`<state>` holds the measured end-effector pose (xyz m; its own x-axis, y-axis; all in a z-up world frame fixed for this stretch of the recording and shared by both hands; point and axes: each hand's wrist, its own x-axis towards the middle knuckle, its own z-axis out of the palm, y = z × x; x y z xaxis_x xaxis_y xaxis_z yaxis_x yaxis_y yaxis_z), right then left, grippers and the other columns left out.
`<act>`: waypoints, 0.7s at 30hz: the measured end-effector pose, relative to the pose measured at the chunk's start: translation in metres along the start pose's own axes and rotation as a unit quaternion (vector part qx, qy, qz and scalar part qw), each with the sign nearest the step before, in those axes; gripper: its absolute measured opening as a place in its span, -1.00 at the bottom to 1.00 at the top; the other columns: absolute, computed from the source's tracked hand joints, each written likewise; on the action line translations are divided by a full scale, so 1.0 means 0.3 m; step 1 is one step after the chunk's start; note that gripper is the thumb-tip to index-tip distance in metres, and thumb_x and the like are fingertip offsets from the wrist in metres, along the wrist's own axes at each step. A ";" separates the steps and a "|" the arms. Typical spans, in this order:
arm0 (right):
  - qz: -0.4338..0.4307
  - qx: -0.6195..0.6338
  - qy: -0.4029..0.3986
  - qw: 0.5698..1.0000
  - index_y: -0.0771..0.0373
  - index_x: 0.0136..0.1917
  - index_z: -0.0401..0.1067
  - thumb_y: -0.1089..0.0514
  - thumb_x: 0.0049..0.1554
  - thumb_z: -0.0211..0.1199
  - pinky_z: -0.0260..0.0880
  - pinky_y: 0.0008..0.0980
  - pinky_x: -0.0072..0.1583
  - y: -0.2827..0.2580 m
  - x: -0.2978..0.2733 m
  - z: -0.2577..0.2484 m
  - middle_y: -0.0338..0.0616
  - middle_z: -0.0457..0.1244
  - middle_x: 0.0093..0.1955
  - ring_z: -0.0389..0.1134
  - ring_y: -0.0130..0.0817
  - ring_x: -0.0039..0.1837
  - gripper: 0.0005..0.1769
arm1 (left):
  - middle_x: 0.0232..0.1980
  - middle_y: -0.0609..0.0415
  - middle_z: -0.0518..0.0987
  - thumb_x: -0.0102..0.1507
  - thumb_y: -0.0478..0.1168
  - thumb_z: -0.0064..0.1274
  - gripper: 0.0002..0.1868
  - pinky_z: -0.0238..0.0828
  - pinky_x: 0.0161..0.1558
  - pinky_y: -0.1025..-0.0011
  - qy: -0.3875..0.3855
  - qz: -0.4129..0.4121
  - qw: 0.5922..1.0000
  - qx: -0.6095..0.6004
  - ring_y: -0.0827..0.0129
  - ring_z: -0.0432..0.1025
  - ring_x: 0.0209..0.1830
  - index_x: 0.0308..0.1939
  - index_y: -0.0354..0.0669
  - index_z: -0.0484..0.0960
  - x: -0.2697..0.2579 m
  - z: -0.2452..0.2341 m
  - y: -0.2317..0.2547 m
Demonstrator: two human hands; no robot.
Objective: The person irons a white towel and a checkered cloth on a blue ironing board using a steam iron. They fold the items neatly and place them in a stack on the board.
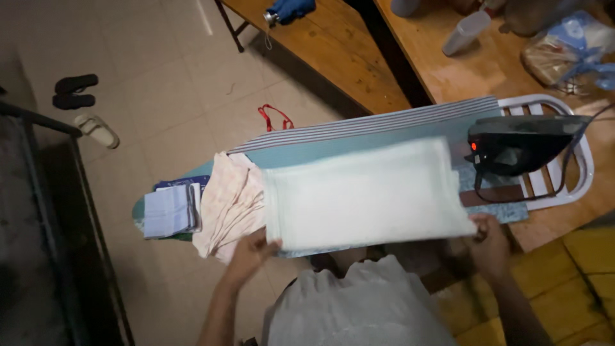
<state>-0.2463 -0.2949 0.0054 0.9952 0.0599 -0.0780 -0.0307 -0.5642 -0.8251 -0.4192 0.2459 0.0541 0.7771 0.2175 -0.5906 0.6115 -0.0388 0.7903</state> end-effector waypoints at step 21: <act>0.123 0.184 -0.008 0.975 0.27 0.10 0.37 0.31 0.07 0.32 0.39 -0.39 0.04 -0.068 -0.044 -0.130 -0.11 0.30 -0.03 0.35 -0.34 -0.02 -0.69 | -0.05 0.23 0.50 0.06 -0.64 0.00 -0.44 0.32 -0.16 0.52 0.051 0.160 0.985 0.028 0.44 0.33 -0.25 0.07 -0.12 0.68 -0.002 0.082 0.038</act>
